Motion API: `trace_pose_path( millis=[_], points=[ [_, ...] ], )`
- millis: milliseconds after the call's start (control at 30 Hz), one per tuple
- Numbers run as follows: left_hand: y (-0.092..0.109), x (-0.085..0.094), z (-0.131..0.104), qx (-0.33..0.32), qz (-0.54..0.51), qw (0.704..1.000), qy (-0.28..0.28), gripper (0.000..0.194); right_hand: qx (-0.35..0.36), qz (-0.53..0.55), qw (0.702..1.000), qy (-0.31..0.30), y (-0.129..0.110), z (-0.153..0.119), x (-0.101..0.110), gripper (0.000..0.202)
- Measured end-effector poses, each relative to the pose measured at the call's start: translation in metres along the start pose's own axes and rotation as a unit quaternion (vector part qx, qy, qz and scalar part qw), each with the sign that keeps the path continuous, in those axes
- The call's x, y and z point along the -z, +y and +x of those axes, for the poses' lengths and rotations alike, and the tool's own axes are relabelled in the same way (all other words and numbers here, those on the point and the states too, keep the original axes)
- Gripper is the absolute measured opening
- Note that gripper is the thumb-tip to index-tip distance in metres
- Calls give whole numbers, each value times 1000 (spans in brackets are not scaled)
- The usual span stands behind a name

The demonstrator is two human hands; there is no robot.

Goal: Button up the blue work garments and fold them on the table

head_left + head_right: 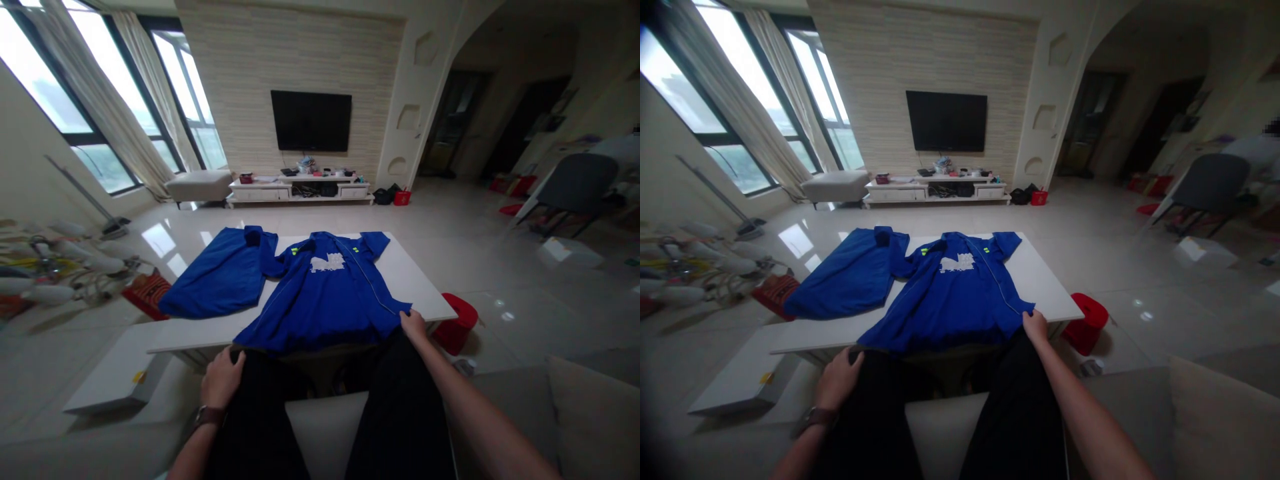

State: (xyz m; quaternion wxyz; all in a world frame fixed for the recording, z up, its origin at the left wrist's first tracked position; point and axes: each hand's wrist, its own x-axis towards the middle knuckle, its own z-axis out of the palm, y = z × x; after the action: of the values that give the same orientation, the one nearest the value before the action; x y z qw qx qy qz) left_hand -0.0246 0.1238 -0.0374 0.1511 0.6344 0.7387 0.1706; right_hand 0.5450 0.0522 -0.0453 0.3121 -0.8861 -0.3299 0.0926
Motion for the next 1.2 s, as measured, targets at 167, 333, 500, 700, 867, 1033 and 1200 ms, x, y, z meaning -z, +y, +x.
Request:
trace_pose_path(
  millis=[167,333,500,700,867,1033,1200],
  points=[
    [-7,-9,-17,-194,-13,980,48,49,21,-36,998,-44,7,-7,0,30],
    [-15,-6,-13,-313,-57,948,23,47,36,-73,995,-52,19,-16,5,32],
    [-15,-9,-12,-267,-73,961,17,54,53,-76,994,-51,23,-15,6,34],
    [-13,-11,-8,-277,-67,959,3,41,67,-66,994,-56,22,-11,3,34],
    [-22,-8,-5,-256,-65,964,-20,39,65,-65,994,-56,24,-8,1,33],
    [-19,-5,-10,-258,-91,962,-16,53,60,-63,995,-55,25,-5,0,33],
    [-16,-6,-13,-237,-142,961,-1,60,67,-51,994,-62,25,-3,0,32]
  ],
)
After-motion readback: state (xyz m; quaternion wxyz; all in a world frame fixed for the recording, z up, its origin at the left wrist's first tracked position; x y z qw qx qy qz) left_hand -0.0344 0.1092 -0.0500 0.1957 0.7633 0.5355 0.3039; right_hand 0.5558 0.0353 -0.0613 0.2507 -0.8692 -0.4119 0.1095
